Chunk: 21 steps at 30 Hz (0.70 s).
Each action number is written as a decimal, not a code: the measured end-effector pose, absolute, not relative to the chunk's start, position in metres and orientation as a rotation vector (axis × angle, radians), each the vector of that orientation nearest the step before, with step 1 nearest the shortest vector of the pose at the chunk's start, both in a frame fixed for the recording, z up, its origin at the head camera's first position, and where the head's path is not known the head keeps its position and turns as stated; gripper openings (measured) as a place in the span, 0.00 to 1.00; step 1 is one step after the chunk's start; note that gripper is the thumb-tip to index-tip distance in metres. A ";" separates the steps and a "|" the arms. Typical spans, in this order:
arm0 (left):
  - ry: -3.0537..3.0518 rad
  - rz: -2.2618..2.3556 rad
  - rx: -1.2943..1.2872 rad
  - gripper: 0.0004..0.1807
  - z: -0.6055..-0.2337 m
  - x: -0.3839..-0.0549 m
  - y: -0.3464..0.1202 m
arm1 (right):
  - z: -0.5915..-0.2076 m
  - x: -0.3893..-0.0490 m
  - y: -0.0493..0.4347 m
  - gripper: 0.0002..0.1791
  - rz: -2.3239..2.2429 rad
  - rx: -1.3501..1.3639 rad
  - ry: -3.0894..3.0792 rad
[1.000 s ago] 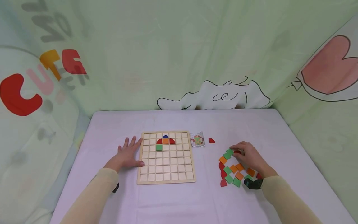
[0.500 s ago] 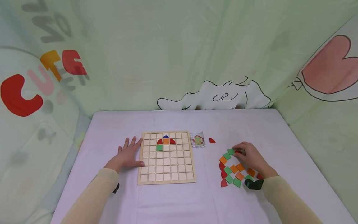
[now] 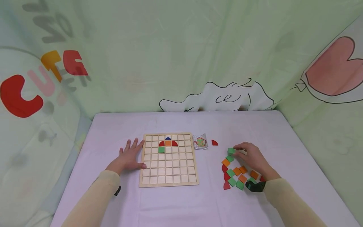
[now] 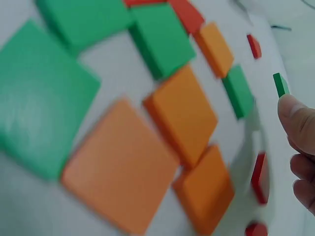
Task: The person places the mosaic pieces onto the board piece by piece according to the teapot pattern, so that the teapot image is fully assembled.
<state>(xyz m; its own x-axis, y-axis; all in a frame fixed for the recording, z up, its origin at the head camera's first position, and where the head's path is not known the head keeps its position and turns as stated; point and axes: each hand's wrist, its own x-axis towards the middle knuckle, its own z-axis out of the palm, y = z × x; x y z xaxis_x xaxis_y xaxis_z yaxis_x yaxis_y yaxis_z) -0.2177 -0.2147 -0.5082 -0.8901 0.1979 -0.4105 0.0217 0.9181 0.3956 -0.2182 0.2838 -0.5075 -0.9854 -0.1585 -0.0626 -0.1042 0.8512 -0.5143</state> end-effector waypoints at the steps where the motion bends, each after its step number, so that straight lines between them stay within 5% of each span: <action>1: 2.624 0.535 0.159 0.63 -0.508 -0.218 -0.215 | -0.506 -0.219 0.281 0.17 -0.813 -0.216 2.920; 21: 2.623 0.548 0.165 0.62 -0.509 -0.218 -0.216 | -0.493 -0.236 0.194 0.16 -0.893 -0.425 2.890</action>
